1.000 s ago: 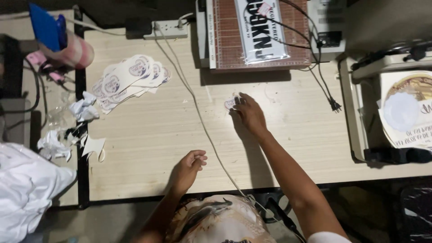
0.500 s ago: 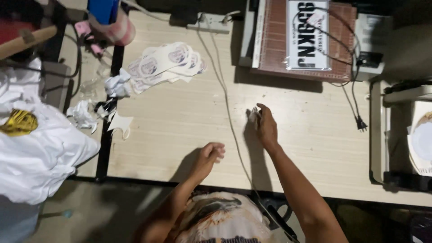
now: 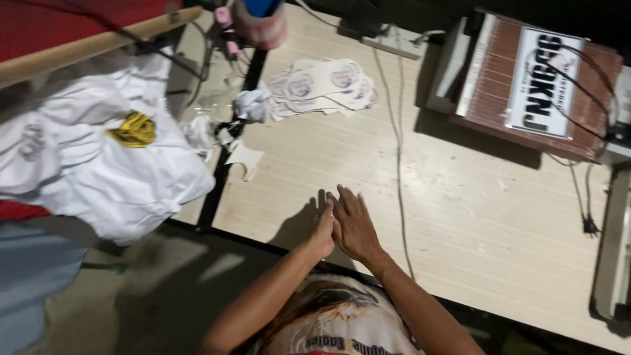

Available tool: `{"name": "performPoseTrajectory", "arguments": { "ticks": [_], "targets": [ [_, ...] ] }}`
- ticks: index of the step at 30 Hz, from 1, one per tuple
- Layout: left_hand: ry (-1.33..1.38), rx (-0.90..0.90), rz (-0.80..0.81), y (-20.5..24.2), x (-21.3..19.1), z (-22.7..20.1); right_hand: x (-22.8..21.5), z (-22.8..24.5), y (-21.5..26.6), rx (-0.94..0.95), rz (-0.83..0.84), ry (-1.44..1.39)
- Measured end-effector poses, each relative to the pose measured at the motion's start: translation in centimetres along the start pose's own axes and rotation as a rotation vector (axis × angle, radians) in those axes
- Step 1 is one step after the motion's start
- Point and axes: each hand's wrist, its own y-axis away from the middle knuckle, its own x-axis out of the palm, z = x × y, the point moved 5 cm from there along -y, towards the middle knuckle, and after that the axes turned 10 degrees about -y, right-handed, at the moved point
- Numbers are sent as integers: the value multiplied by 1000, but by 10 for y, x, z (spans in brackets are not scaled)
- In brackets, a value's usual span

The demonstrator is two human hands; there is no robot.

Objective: The person clears a worktable by moving a paper cutter, a pink glue gun, and several printed stickers to the side. They then wipe the table surface with their hands to gather small debris and paper scraps into a pile, which they collect and remove.

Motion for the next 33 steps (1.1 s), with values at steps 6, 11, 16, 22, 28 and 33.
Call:
{"name": "performPoseTrajectory", "arguments": {
  "ticks": [6, 11, 16, 22, 28, 33],
  "targets": [
    [-256, 440, -175, -52, -149, -21, 21, 35, -16, 170, 216, -479],
    [-1285, 1223, -691, 5, -158, -187, 45, 21, 0, 295, 193, -403],
    [-2043, 851, -814, 52, -121, -279, 42, 16, 24, 424, 161, -391],
    [-2323, 969, -710, 41, -80, -310, 36, 12, 49, 581, 84, -403],
    [-2356, 1413, -521, -25, -59, -336, 24, 22, 64, 620, -13, -383],
    [-2493, 1113, -581, -51, -95, -353, 23, 13, 92, 684, -55, -346]
  ]
}}
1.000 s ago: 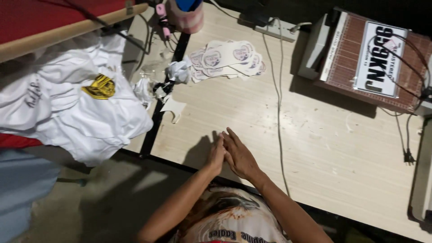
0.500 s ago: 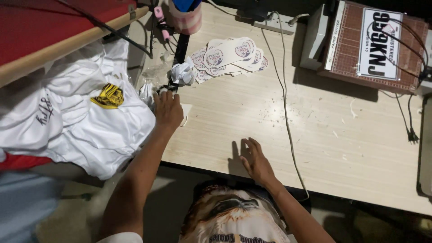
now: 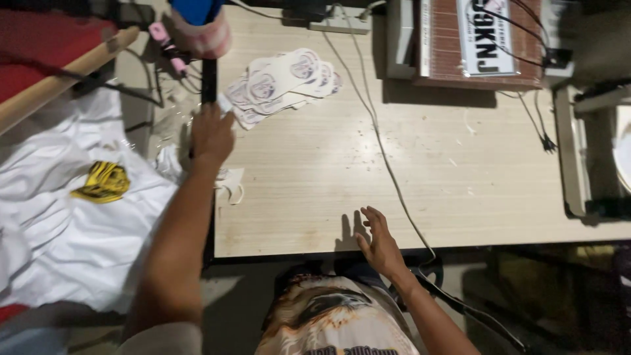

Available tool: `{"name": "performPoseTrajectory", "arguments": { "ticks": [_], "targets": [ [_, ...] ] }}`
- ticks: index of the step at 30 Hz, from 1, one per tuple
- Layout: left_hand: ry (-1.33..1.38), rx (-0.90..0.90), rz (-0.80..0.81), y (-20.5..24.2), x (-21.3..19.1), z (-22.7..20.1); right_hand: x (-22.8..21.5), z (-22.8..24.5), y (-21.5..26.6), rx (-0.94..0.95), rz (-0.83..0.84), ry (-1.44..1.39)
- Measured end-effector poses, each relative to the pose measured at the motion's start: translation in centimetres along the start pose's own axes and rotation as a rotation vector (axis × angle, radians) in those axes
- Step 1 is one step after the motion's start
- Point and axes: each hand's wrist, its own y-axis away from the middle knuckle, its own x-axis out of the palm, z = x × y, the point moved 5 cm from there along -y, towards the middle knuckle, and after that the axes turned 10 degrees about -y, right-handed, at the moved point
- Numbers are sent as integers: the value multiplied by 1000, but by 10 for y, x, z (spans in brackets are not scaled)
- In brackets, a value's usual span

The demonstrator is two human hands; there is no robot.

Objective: The person clears a worktable by moving a paper cutter, a pink glue gun, and several printed stickers to the side. They then wipe the table surface with their hands to gather small debris and paper scraps into a pile, which they collect and remove.

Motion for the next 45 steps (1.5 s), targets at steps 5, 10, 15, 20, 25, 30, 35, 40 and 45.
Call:
{"name": "performPoseTrajectory", "arguments": {
  "ticks": [5, 10, 15, 20, 25, 30, 35, 40, 45],
  "targets": [
    [84, -18, 189, 24, 42, 17, -24, -23, 5, -39, -138, 70],
    [-113, -30, 260, 19, -38, 15, -60, -58, -32, -64, -371, 252],
    [30, 72, 68, 16, -83, -44, -79, -72, -86, 38, -451, 208],
    [383, 221, 187, 25, -134, -147, -75, -87, -121, 110, -391, 202],
    [432, 425, 22, 30, -151, -240, -35, -70, -122, 64, -112, -184],
    [484, 588, 120, 37, -133, -272, -19, -34, -109, -147, 100, -195],
    [322, 522, 195, 62, -94, -253, -10, -31, -113, -479, 217, 217],
    [367, 481, 122, 56, -121, -251, -38, -77, -134, -355, 86, 436],
    [377, 441, 86, 49, -125, -248, -29, -65, -137, -171, -37, 272]
  ]
}}
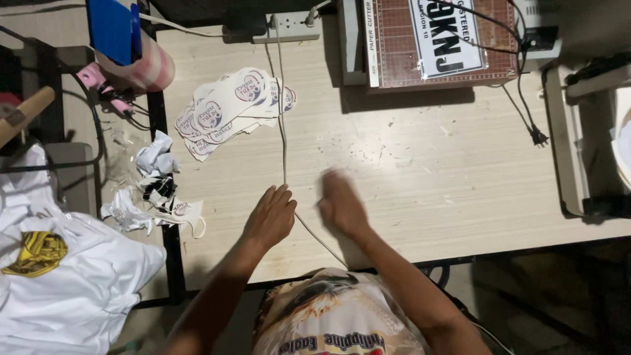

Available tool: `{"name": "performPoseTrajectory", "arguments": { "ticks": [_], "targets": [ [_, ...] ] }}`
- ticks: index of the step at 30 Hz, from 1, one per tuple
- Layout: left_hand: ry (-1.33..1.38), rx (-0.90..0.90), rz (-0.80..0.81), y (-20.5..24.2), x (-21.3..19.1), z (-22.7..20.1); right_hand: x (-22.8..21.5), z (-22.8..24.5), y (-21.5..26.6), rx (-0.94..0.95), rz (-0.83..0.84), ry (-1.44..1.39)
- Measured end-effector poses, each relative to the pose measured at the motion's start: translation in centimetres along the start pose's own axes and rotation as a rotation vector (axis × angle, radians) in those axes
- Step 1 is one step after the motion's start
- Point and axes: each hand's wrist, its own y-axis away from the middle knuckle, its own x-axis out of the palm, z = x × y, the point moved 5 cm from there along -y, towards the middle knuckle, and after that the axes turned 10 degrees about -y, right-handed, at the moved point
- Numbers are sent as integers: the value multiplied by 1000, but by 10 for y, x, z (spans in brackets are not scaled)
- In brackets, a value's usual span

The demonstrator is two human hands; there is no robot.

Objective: The person clears a worktable by moving a paper cutter, a pink glue gun, and several printed stickers to the side. They then wipe the table surface with their hands to gather small debris and paper scraps into a pile, which they collect and remove.

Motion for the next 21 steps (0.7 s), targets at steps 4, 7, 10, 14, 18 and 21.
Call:
{"name": "performPoseTrajectory", "arguments": {
  "ticks": [4, 7, 10, 14, 18, 21],
  "targets": [
    [-1, 31, 32, -8, -13, 3, 6, 24, -13, -260, 101, 13],
    [-22, 39, 41, -12, -16, 4, -21, 4, -32, -203, -46, 40],
    [-5, 30, 62, -15, -16, 6, -36, -24, -47, -24, -209, 1],
    [83, 2, 83, -19, -15, 12, 14, 9, -43, -197, 145, -204],
    [90, -66, 130, -19, -1, 15, 3, 26, -60, -336, 241, -28],
    [26, -57, -46, -12, 10, 15, -29, -9, -76, -134, -293, 71]
  ]
}}
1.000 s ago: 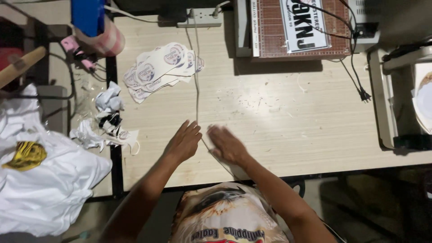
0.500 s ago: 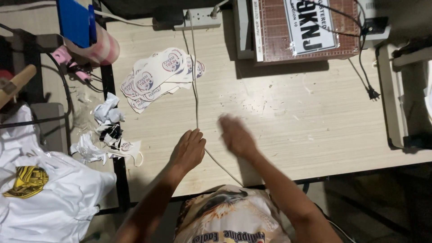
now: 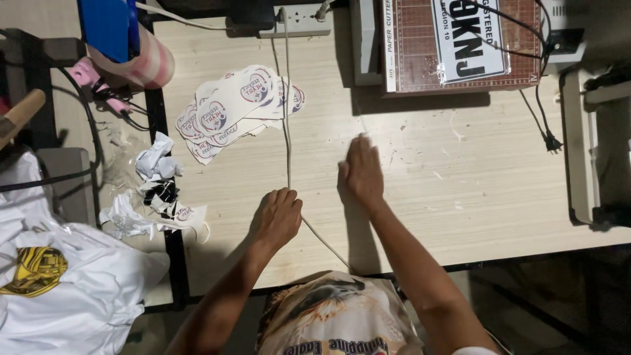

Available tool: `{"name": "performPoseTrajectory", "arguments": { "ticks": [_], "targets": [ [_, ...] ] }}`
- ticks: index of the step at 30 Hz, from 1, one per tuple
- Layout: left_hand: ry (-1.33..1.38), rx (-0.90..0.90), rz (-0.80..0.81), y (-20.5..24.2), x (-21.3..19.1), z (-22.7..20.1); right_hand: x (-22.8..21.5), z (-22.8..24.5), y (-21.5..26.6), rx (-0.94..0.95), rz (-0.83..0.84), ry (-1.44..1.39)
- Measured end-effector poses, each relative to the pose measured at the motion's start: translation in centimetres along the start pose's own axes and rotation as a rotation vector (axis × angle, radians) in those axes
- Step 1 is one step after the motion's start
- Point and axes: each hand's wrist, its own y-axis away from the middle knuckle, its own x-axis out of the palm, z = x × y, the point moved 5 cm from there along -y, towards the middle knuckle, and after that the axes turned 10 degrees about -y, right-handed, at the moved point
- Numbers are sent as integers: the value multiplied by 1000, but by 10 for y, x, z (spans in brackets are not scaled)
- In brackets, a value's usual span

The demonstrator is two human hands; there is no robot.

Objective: The person clears a worktable by moving a paper cutter, a pink glue gun, and several printed stickers to the side. They then wipe the table surface with their hands to gather small debris and paper scraps into a pile, which they collect and remove.

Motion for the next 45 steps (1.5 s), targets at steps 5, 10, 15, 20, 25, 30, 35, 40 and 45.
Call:
{"name": "performPoseTrajectory", "arguments": {
  "ticks": [5, 10, 15, 20, 25, 30, 35, 40, 45],
  "targets": [
    [63, -12, 54, -5, 1, -1, 11, 54, -12, -127, 362, -316],
    [80, -25, 26, -4, 5, -1, 18, 18, -23, -99, 251, -60],
    [67, -15, 56, -5, 6, -2, -32, -25, -11, 208, -21, 230],
    [23, 12, 91, -23, -29, -7, -19, 32, 33, -131, 583, -91],
    [-15, 31, 65, -19, -28, -18, -38, -29, 49, 42, 340, 79],
    [-58, 33, 100, -17, -22, -27, -30, -35, 83, 279, 235, -39],
    [-56, -2, 108, -14, -23, -37, -45, -50, 89, 61, 303, 64],
    [-122, -17, 197, -9, -18, -41, -73, -77, 78, 197, -81, 80],
    [-133, -47, 181, -3, -18, -44, -82, -64, 41, 512, -154, -34]
  ]
}}
